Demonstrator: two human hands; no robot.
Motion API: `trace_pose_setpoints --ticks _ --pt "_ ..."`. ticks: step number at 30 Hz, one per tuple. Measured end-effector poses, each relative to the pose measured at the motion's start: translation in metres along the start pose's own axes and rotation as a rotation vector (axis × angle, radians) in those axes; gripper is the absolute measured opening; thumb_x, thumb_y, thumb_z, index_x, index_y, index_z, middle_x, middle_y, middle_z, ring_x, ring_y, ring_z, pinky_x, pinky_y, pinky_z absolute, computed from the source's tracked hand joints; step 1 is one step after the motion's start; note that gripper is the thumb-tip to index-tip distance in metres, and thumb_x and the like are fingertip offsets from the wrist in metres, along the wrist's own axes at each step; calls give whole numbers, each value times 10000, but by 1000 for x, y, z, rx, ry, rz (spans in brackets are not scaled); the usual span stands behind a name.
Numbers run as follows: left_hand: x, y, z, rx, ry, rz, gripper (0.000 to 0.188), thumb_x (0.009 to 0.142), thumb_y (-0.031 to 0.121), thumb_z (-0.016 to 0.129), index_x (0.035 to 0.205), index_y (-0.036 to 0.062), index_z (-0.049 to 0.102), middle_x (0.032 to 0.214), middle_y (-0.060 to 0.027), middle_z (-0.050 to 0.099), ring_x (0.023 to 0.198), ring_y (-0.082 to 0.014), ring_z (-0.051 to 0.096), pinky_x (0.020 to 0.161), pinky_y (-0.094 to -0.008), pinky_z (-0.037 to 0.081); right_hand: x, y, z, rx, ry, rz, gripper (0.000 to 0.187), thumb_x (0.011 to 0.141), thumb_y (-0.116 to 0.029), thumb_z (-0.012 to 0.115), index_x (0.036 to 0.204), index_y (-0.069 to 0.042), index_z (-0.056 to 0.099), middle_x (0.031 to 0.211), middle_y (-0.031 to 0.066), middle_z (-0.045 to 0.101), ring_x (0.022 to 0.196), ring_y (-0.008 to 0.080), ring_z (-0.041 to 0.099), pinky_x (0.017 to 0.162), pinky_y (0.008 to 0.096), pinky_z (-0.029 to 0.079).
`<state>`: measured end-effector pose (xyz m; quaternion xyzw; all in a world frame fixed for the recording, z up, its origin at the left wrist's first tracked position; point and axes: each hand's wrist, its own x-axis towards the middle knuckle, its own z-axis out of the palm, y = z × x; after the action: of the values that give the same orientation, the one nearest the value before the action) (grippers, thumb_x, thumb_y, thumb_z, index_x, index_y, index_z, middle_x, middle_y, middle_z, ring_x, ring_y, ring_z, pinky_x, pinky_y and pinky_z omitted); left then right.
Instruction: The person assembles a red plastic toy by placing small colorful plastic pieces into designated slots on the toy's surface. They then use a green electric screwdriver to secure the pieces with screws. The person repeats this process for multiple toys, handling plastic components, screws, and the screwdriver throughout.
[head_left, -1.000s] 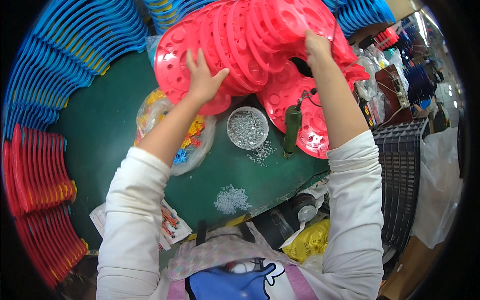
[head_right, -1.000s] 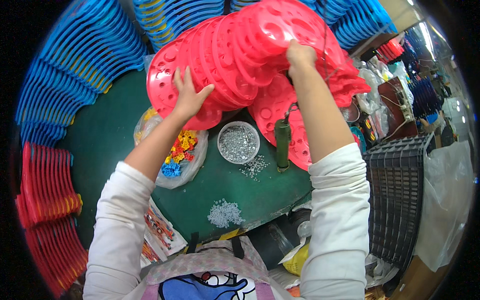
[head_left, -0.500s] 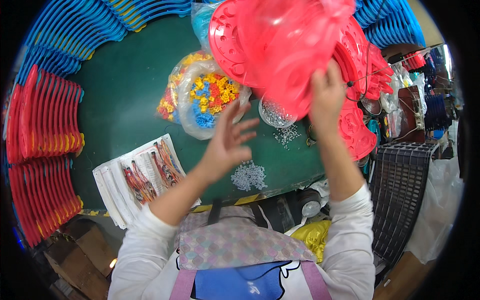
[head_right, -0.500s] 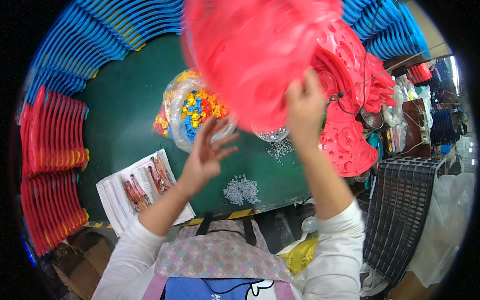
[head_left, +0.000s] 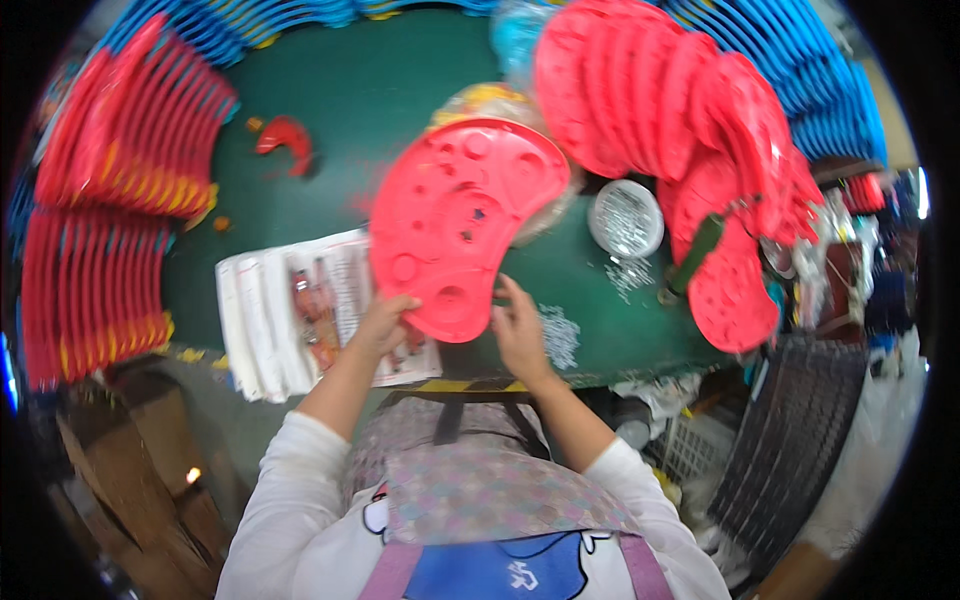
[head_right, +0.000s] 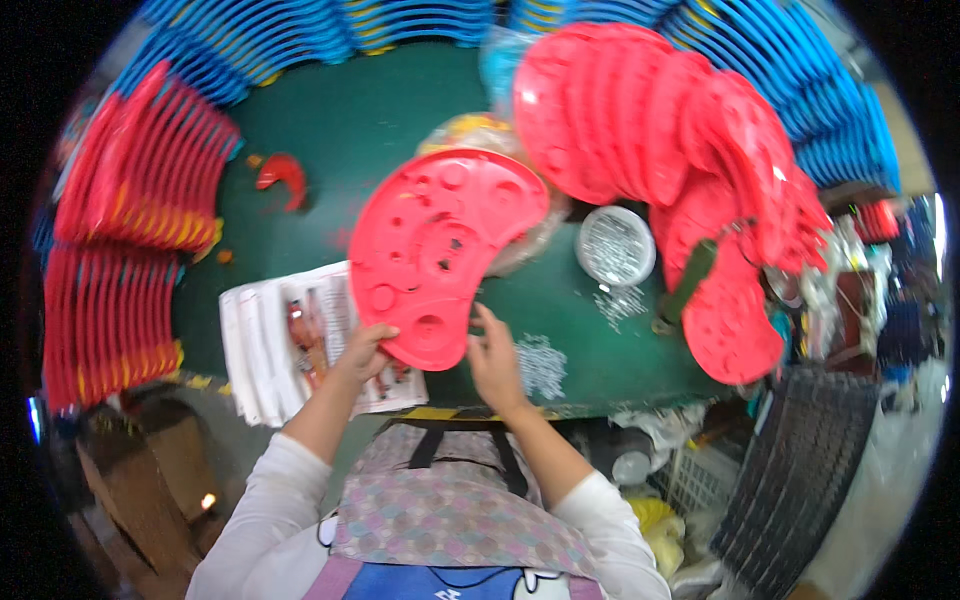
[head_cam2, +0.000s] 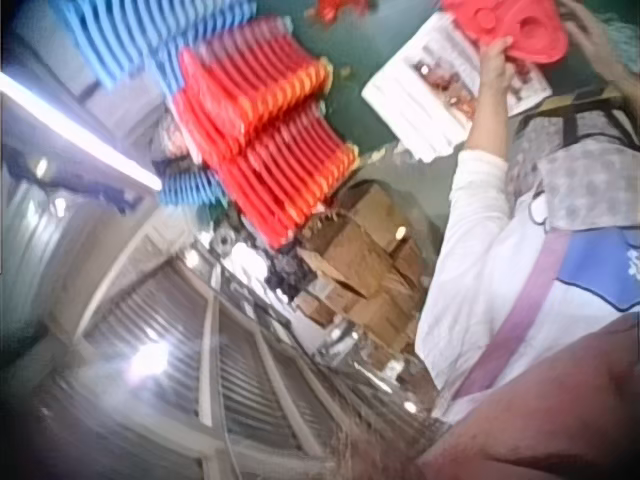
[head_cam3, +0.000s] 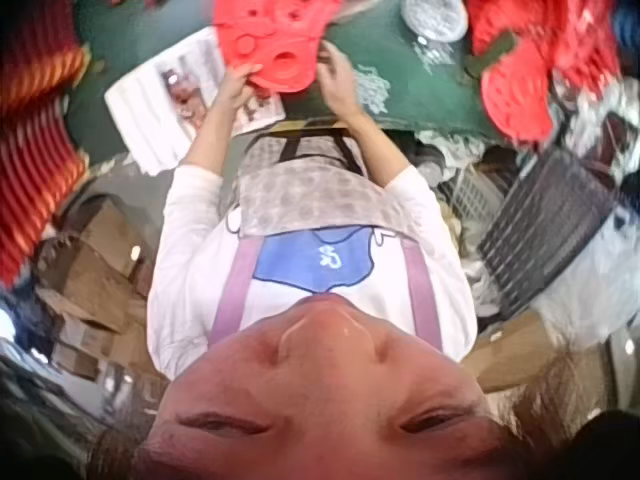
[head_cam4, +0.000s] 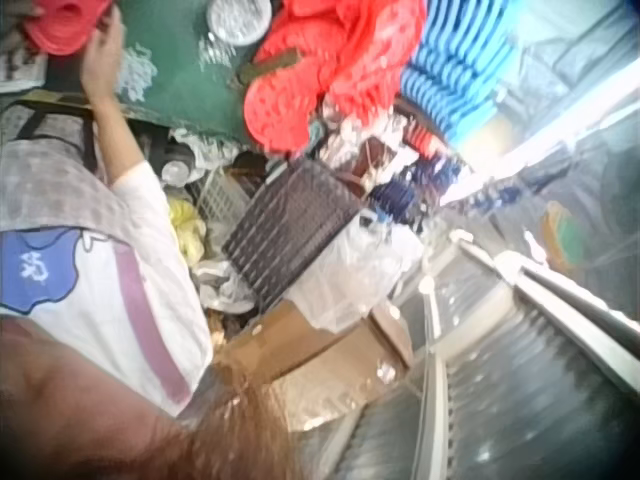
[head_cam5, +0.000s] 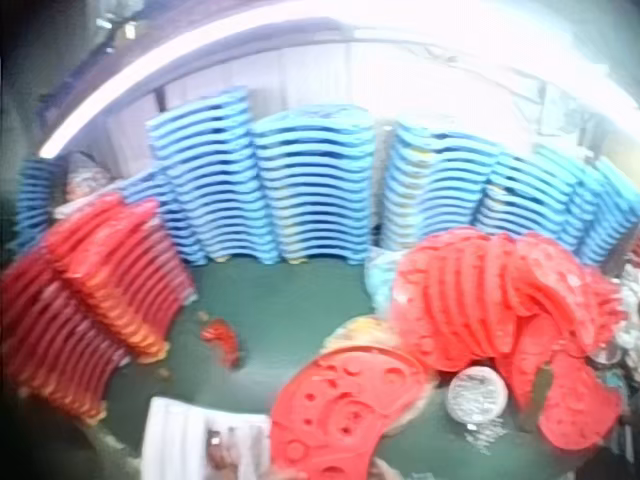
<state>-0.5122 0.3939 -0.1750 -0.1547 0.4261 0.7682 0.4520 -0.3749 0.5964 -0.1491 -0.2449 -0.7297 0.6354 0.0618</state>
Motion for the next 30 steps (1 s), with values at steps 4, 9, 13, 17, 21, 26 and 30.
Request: trace_pose_setpoints --ticks 4,9,13,17,21,26,30 --pt "13 2 -50 -53 -13 66 558 831 -55 652 1372 7 529 1321 -121 643 1198 -269 644 1051 -426 533 -20 6 -39 -86 31 16 462 982 -27 563 1443 -33 526 1225 132 644 931 184 657 800 327 559" --pt "-25 53 -83 -133 64 229 622 827 -65 639 1422 33 487 1361 -124 621 1240 -282 628 1068 -451 536 -89 58 -97 -289 216 29 283 1004 24 519 1275 34 599 1090 130 648 933 207 664 792 313 537" --pt "-65 87 -126 -89 261 341 599 839 -71 594 1420 12 475 1351 -149 621 1227 -293 634 1057 -454 546 -166 83 -118 -494 -3 194 215 974 32 544 1159 32 654 918 157 676 779 276 669 733 359 537" --pt "-95 102 -164 -70 215 239 546 843 -57 584 1382 -4 514 1315 -137 642 1157 -271 668 1027 -408 554 -198 122 -113 -551 -90 126 200 964 43 564 1126 23 681 844 146 651 706 242 634 682 330 524" --pt "-119 105 -169 78 224 290 522 865 -21 600 1382 -10 525 1313 -125 643 1145 -246 667 1024 -394 543 -130 52 -66 -336 -85 -29 206 973 29 579 1156 7 671 885 120 664 736 175 641 692 286 514" --pt "-130 133 -67 579 474 618 493 934 78 651 1400 -36 538 1318 -126 641 1140 -203 638 991 -344 508 -16 -79 -3 -218 -349 -209 568 872 -145 769 1389 -32 564 1310 167 633 1130 297 632 966 398 515" --pt "-133 71 -1 373 367 741 745 955 73 638 1572 -29 232 1551 -183 408 1404 -279 452 1169 -439 372 32 -152 74 -214 -581 -724 1099 704 -338 909 1588 -53 322 1629 202 302 1466 423 335 1198 522 288"
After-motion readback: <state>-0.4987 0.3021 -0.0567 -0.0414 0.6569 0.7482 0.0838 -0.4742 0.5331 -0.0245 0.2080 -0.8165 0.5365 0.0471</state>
